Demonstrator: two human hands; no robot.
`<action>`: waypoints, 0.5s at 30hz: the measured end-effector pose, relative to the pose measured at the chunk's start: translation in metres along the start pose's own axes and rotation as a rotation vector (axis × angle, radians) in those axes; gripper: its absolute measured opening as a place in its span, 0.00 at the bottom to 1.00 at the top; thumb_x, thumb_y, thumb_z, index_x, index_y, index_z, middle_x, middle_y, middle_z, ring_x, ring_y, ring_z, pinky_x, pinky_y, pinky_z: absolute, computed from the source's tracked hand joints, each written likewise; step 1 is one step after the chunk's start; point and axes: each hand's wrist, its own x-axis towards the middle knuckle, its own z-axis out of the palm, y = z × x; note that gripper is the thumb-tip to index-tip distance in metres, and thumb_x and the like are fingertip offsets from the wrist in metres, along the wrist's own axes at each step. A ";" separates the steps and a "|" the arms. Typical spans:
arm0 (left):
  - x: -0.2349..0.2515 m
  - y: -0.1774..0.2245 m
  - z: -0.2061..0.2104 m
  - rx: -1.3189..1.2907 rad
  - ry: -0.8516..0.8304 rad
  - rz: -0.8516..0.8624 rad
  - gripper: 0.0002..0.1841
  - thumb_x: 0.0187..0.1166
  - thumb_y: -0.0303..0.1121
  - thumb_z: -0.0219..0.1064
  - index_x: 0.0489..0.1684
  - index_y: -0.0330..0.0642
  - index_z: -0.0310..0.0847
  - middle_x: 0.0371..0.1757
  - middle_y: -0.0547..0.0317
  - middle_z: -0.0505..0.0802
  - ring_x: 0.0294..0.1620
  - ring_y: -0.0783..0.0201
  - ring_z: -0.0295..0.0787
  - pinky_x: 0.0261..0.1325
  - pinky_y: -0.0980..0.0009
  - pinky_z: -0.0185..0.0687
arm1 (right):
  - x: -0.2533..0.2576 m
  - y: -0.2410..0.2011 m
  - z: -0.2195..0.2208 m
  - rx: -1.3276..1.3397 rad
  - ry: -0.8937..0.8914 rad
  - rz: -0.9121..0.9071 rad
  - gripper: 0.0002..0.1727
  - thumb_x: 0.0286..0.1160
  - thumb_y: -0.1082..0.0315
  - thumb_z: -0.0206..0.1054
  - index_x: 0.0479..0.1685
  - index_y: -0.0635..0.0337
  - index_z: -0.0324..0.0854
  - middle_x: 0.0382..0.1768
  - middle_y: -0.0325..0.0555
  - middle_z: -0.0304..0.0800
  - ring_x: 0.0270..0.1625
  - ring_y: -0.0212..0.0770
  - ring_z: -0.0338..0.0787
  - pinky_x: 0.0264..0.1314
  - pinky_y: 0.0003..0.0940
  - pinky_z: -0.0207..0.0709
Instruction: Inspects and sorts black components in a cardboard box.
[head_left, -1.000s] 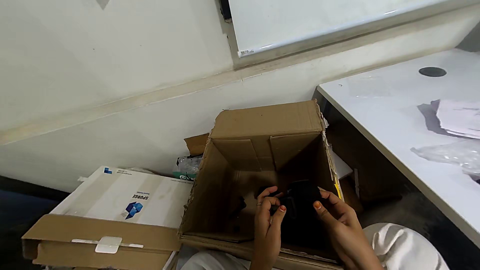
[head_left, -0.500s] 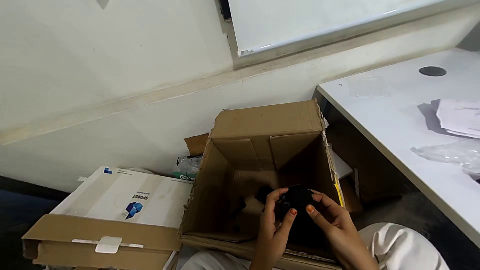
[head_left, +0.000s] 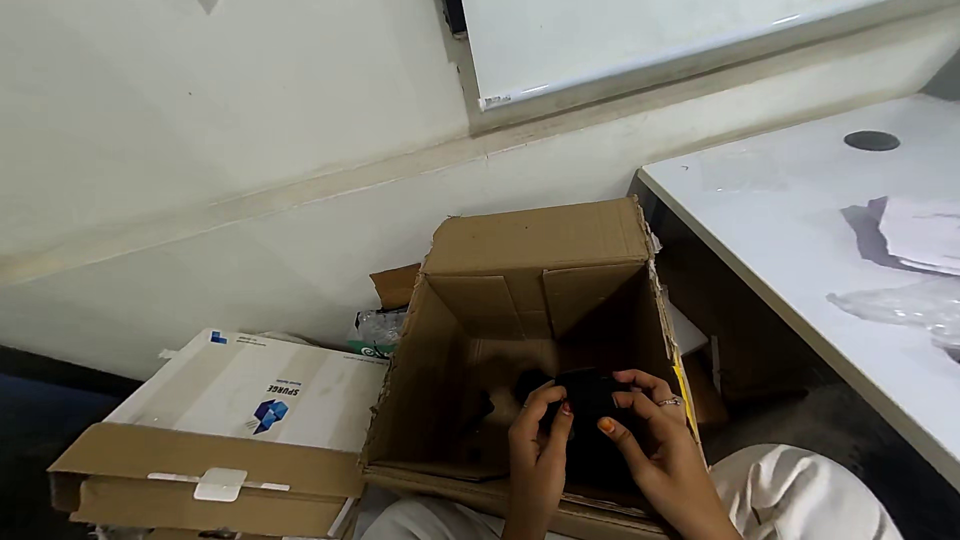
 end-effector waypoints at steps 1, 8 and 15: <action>0.001 0.000 -0.002 -0.037 -0.016 -0.036 0.13 0.82 0.26 0.57 0.50 0.26 0.86 0.58 0.50 0.89 0.59 0.72 0.87 0.58 0.75 0.85 | 0.000 0.001 0.000 -0.016 -0.002 -0.007 0.14 0.69 0.54 0.66 0.37 0.53 0.91 0.67 0.48 0.83 0.69 0.47 0.78 0.69 0.45 0.71; 0.003 0.002 -0.005 -0.133 0.026 -0.116 0.07 0.79 0.27 0.63 0.38 0.33 0.87 0.53 0.58 0.91 0.51 0.77 0.88 0.55 0.78 0.85 | -0.002 0.000 0.006 -0.107 0.035 -0.101 0.16 0.69 0.52 0.68 0.36 0.54 0.92 0.66 0.51 0.85 0.65 0.48 0.81 0.65 0.43 0.72; 0.005 0.002 -0.001 -0.088 0.097 -0.083 0.02 0.76 0.22 0.65 0.35 0.35 0.83 0.41 0.65 0.90 0.44 0.81 0.86 0.49 0.84 0.83 | -0.003 -0.002 0.010 -0.147 0.058 -0.259 0.21 0.72 0.57 0.69 0.58 0.62 0.88 0.57 0.55 0.87 0.47 0.36 0.88 0.48 0.22 0.82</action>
